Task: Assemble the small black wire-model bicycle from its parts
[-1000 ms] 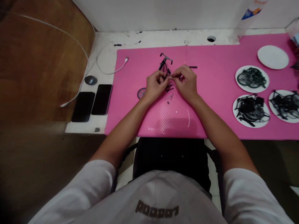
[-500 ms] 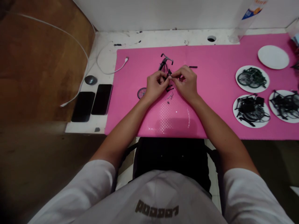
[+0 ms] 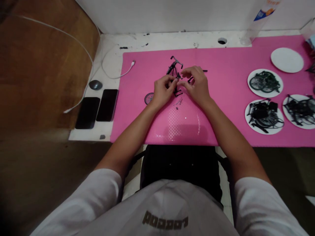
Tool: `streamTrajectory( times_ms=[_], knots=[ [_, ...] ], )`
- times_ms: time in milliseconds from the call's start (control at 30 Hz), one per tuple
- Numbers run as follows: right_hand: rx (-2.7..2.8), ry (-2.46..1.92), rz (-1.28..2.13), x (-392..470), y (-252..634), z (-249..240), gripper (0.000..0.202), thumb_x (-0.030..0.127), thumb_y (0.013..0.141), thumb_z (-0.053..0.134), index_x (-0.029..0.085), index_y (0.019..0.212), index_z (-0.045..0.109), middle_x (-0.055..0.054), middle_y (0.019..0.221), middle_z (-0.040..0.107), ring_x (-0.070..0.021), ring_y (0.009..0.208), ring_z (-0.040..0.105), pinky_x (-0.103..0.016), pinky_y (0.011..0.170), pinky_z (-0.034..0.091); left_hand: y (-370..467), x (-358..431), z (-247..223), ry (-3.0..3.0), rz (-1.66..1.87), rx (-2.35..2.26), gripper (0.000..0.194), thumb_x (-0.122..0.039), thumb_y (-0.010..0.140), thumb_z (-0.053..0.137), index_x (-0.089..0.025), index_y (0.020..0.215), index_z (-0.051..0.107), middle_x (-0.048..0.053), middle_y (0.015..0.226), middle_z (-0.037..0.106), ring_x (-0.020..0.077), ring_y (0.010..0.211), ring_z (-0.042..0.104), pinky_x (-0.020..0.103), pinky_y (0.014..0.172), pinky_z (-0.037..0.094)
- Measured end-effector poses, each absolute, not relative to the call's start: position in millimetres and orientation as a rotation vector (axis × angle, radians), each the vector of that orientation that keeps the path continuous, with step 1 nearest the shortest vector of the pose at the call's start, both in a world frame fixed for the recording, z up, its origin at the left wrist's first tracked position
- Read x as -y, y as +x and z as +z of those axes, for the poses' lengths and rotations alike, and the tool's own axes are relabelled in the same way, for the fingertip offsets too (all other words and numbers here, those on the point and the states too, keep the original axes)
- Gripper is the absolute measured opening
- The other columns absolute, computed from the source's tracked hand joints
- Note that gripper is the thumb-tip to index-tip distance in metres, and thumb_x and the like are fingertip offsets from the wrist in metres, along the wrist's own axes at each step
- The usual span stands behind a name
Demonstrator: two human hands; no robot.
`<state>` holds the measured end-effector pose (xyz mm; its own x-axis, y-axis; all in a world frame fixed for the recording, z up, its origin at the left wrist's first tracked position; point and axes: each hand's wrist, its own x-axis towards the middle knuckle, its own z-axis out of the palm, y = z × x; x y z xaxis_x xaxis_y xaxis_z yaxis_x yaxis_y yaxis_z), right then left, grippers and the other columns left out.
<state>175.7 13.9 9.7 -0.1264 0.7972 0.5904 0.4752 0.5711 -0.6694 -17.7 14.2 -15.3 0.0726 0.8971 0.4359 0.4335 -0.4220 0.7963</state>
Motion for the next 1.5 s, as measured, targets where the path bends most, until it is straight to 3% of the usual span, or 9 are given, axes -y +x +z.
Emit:
streamTrajectory(
  times_ms=[133, 300, 567, 700, 867, 1000, 1233, 1500],
  knots=[
    [1.778, -1.111, 0.267, -27, 192, 7, 0.030, 0.057, 0.110, 0.065, 0.029, 0.102, 0.073, -0.008, 0.106, 0.077, -0.0317, 0.112, 0.066, -0.058, 0.103, 0.057, -20, -14, -16, 1.857, 1.375, -1.307, 0.049, -0.067, 0.108, 0.059, -0.023, 0.098, 0.078, -0.002, 0.064, 0.056, 0.0156, 0.060, 0.051, 0.031, 0.064, 0.040],
    [1.924, -1.183, 0.257, -45, 211, -7, 0.022, 0.049, 0.111, 0.061, 0.033, 0.104, 0.074, -0.009, 0.118, 0.079, -0.0359, 0.126, 0.060, -0.067, 0.115, 0.048, -22, -18, -21, 1.846, 1.403, -1.309, 0.051, -0.069, 0.109, 0.055, -0.024, 0.098, 0.077, 0.000, 0.066, 0.056, 0.0175, 0.064, 0.056, 0.033, 0.066, 0.041],
    [2.047, -1.355, 0.274, -49, 215, -22, 0.020, 0.044, 0.106, 0.066, 0.028, 0.110, 0.077, -0.017, 0.131, 0.074, -0.0459, 0.142, 0.050, -0.077, 0.118, 0.041, -24, -17, -19, 1.805, 1.451, -1.303, 0.054, -0.074, 0.107, 0.054, -0.025, 0.099, 0.076, -0.001, 0.065, 0.056, 0.0185, 0.066, 0.058, 0.033, 0.068, 0.044],
    [2.089, -1.405, 0.259, -48, 215, -22, 0.022, 0.044, 0.107, 0.064, 0.026, 0.108, 0.077, -0.018, 0.129, 0.073, -0.0464, 0.143, 0.049, -0.078, 0.118, 0.041, -25, -18, -16, 1.811, 1.435, -1.296, 0.052, -0.072, 0.107, 0.056, -0.025, 0.098, 0.076, 0.001, 0.070, 0.063, 0.0198, 0.072, 0.063, 0.033, 0.071, 0.049],
    [2.051, -1.384, 0.226, -42, 210, -17, 0.026, 0.046, 0.110, 0.061, 0.026, 0.106, 0.076, -0.016, 0.121, 0.075, -0.0434, 0.137, 0.054, -0.073, 0.118, 0.044, -27, -22, -14, 1.794, 1.471, -1.326, 0.048, -0.067, 0.106, 0.063, -0.023, 0.092, 0.075, 0.007, 0.092, 0.074, 0.0214, 0.089, 0.069, 0.034, 0.078, 0.055],
    [1.980, -1.351, 0.298, -35, 200, -10, 0.025, 0.044, 0.111, 0.058, 0.028, 0.114, 0.077, -0.013, 0.118, 0.079, -0.0371, 0.126, 0.061, -0.065, 0.118, 0.047, -29, -26, -14, 1.694, 1.450, -1.297, 0.044, -0.064, 0.106, 0.065, -0.023, 0.091, 0.074, 0.006, 0.090, 0.072, 0.0198, 0.087, 0.069, 0.032, 0.076, 0.055],
    [1.959, -1.244, 0.383, -31, 190, -6, 0.016, 0.035, 0.105, 0.065, 0.029, 0.108, 0.080, -0.009, 0.112, 0.081, -0.0355, 0.120, 0.066, -0.065, 0.122, 0.045, -38, -31, -10, 1.640, 1.448, -1.303, 0.050, -0.071, 0.101, 0.069, -0.023, 0.088, 0.073, 0.004, 0.079, 0.068, 0.0183, 0.079, 0.066, 0.030, 0.070, 0.052],
    [1.934, -1.198, 0.329, -29, 187, -5, 0.017, 0.041, 0.105, 0.065, 0.031, 0.107, 0.078, -0.009, 0.109, 0.081, -0.0358, 0.116, 0.068, -0.066, 0.117, 0.051, -53, -46, -15, 1.638, 1.543, -1.420, 0.055, -0.076, 0.099, 0.068, -0.023, 0.090, 0.075, 0.008, 0.095, 0.069, 0.0229, 0.095, 0.070, 0.037, 0.086, 0.059]
  ],
)
